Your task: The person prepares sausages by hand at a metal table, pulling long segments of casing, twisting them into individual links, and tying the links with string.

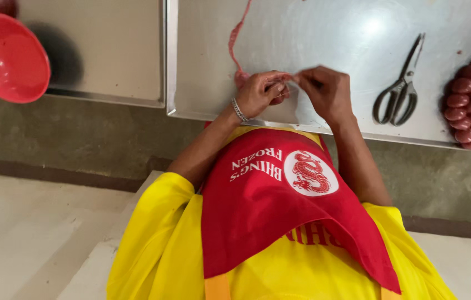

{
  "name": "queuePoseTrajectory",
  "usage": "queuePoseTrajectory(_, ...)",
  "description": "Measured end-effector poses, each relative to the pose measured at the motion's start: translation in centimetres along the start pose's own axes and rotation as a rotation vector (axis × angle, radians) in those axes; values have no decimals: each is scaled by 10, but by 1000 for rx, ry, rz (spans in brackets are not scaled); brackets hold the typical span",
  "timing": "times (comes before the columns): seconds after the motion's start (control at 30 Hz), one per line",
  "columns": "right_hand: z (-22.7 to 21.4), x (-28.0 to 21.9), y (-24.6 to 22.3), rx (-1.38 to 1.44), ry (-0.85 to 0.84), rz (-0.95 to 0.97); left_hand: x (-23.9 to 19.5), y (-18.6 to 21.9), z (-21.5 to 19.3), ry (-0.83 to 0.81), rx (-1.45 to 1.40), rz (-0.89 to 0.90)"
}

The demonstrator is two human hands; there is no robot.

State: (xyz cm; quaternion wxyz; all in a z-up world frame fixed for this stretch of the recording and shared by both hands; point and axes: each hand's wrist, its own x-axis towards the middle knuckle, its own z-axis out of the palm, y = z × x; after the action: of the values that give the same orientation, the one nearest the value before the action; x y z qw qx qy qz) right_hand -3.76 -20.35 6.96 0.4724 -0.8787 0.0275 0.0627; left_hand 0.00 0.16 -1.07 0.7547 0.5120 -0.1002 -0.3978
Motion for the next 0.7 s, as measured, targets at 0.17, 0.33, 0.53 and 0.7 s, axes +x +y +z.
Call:
queuePoseTrajectory(0.17, 9, 20, 21, 174, -285, 276, -10, 12, -1, 63, 73, 38)
queuePoseTrajectory(0.33, -42, -33, -3, -145, -421, -88, -22, 9, -15, 106, -39, 94)
queuePoseTrajectory(0.53, -111, -50, 50, -47, -299, 394, -10, -6, -24, 51, -425, 92)
queuePoseTrajectory(0.7, -52, -60, 21, 20, -287, 294, 0, -3, -14, 45, -238, 57)
